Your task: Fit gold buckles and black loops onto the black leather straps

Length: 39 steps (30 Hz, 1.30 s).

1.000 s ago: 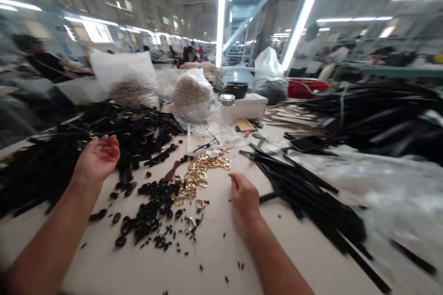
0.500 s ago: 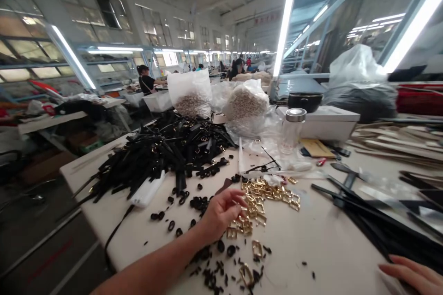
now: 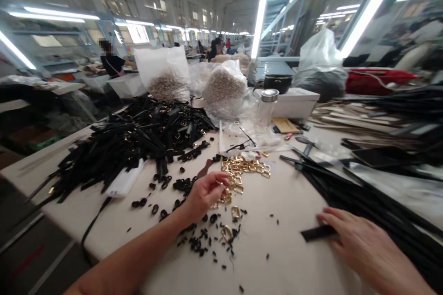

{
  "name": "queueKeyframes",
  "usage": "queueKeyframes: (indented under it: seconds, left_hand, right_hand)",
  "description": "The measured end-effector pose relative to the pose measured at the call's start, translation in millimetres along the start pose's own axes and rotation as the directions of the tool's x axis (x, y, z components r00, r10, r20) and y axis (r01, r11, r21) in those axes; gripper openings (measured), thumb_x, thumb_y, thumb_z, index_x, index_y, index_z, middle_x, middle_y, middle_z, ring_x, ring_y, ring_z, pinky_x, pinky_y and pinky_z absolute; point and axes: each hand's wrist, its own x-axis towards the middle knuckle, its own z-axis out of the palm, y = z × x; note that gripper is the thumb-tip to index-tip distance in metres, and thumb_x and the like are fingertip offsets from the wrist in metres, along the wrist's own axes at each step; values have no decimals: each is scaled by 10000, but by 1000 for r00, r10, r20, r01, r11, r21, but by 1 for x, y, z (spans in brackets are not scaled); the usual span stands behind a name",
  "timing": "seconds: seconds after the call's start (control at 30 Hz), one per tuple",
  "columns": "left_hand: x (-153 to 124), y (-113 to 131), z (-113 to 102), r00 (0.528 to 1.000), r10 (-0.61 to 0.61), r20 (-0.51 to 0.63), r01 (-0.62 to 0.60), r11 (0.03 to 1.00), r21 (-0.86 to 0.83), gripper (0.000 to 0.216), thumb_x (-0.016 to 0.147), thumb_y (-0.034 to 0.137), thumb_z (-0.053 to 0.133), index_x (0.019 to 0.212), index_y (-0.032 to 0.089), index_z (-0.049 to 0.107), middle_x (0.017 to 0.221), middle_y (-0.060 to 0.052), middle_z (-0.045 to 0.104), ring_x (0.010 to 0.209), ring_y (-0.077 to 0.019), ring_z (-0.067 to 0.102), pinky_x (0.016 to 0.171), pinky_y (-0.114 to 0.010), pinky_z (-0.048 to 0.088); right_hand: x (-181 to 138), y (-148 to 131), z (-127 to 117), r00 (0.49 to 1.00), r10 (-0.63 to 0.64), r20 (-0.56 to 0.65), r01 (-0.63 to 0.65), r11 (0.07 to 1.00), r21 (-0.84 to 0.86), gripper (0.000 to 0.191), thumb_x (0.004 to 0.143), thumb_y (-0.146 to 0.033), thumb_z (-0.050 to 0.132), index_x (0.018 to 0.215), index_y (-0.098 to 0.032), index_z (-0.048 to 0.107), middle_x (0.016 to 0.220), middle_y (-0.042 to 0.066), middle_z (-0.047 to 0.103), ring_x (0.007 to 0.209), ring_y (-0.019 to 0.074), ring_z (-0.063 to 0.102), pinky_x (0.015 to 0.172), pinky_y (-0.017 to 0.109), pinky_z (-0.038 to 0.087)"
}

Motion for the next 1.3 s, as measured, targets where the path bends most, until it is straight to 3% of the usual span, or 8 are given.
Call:
queueKeyframes:
  seconds: [0.13,0.27,0.43,0.7,0.87,1.13,1.23,1.3]
  left_hand:
    - [-3,2,0,1000,-15,18,16,1000,-20,291,827,220,606,1114,182,639,931,-58,674,719,-128,636,671,-276,551]
    - [-3,2,0,996,-87,33,89,994,-56,296,824,286,646,1100,183,625,943,-48,665,755,-141,654,694,-288,563]
    - [-3,3,2,974,-218,62,223,969,-105,445,758,378,734,1134,180,602,886,-33,676,731,-158,681,665,-280,555]
    - [-3,4,-1,924,-382,21,381,916,-124,430,713,369,765,1058,151,629,722,-11,687,592,-125,651,556,-215,501]
    - [-2,1,-1,904,-426,34,426,896,-127,488,733,369,748,1145,148,609,750,-36,711,602,-130,660,543,-206,496]
    - [-3,-1,0,867,-496,54,497,851,-168,515,711,342,775,1160,152,611,736,-36,714,587,-124,657,557,-204,496]
    - [-4,1,1,889,-451,84,457,885,-83,428,750,353,740,1126,171,648,791,-48,725,627,-139,664,601,-238,517]
    - [-5,1,1,934,-340,113,334,940,66,314,759,339,727,1033,188,703,857,-60,728,716,-168,674,670,-277,536]
  right_hand:
    - [17,-39,-45,969,60,241,-52,998,-37,181,755,-208,522,777,-244,697,840,62,715,795,256,671,797,410,466]
    - [47,-82,-61,969,122,214,-158,975,158,196,867,-244,498,822,-211,686,793,49,715,731,199,653,688,298,461]
    - [79,-150,-49,989,38,146,-120,788,604,194,930,-243,505,896,-209,693,720,2,698,635,132,618,614,227,443]
    - [74,-193,-13,991,112,66,-115,515,849,116,884,-261,601,921,-191,686,703,-16,674,574,100,564,566,207,434]
    - [70,-198,-7,988,142,-57,-31,551,834,155,799,-305,726,908,-198,703,816,13,719,693,132,630,659,233,469]
    - [69,-195,-9,992,101,-73,-13,663,748,58,819,-250,705,842,-198,696,757,-2,707,661,114,626,633,207,435]
    - [68,-195,-9,995,71,-71,0,708,706,79,843,-225,665,772,-193,671,714,-10,691,627,102,603,601,197,410]
    - [68,-196,-9,996,49,-74,13,744,668,104,858,-239,650,766,-191,662,719,-6,692,638,107,605,601,200,402]
